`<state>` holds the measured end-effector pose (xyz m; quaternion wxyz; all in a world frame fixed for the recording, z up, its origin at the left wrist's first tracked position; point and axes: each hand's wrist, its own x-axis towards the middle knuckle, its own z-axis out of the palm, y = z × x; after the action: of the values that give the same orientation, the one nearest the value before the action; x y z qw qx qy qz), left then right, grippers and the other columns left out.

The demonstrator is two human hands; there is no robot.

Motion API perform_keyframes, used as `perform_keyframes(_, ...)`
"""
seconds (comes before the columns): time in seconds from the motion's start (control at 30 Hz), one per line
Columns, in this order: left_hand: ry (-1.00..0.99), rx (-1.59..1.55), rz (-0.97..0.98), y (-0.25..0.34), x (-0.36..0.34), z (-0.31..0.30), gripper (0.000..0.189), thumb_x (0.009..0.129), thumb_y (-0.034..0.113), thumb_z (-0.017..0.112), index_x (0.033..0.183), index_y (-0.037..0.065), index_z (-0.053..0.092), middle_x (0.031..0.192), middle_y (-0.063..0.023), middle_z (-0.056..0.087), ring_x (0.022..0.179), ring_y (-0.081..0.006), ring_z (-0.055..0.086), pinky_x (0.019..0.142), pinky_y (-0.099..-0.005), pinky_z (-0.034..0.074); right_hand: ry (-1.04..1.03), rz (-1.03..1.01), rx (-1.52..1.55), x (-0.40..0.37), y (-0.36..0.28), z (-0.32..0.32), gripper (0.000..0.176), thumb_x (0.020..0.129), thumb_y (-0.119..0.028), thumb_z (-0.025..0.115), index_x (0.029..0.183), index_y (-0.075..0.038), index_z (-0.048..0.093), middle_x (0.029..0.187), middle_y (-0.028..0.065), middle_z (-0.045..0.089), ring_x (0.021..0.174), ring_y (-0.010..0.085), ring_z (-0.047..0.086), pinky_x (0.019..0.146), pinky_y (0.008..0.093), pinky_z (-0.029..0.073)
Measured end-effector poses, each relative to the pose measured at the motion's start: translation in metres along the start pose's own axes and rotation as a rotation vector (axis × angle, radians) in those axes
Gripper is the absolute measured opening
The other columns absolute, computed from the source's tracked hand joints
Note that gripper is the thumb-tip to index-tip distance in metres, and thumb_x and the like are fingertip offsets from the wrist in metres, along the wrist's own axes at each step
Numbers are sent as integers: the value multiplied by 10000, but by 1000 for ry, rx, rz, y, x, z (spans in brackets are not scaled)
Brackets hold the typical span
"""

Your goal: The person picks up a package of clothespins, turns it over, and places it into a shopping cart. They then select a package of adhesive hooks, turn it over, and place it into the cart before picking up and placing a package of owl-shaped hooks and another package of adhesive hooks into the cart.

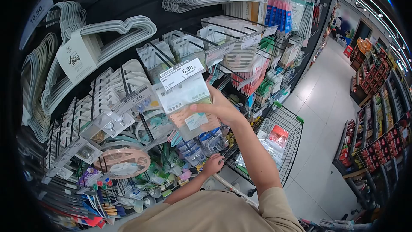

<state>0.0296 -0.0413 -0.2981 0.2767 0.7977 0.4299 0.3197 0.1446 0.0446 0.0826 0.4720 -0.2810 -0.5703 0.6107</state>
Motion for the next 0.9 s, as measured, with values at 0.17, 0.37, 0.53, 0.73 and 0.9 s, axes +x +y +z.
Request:
perform_keyframes(0.17,-36,-25,-50,-1,-1,1,230,834,186,623,1012,54,685,1033,-163,677,1112,-326,586,933,-417,486,7,7,-72,-14,4,3,796,684,-159,832,1359,3,443,1258,107,572,1157,193,531,1001,329,401)
perform_keyframes(0.37,-66,-21,-37,-2,0,3,231,842,199,625,1026,71,683,1068,-172,663,1111,-331,585,936,-415,482,18,81,-93,-54,18,-19,842,656,-175,852,1367,3,435,1292,105,549,1195,194,500,1026,332,372)
perform_keyframes(0.53,-173,230,-80,-43,-12,31,306,849,263,598,1079,69,654,1073,-188,649,1051,-373,599,894,-446,486,122,140,122,-102,50,-51,821,694,-181,821,1377,16,409,1313,121,540,1217,210,501,1046,352,373)
perform_keyframes(0.73,-35,-290,-236,-25,-20,14,455,899,304,599,1255,27,541,1158,-179,607,1090,-308,592,922,-349,456,426,209,380,-180,126,-85,704,782,-216,771,1358,11,435,1281,129,569,1172,209,553,996,350,442)
perform_keyframes(0.9,-30,-1162,-533,58,23,-15,574,998,408,470,1422,43,341,1350,-143,473,1195,-247,512,991,-354,414,642,368,597,-247,197,-93,583,798,-177,750,1285,11,492,1225,136,600,1076,215,616,918,351,510)
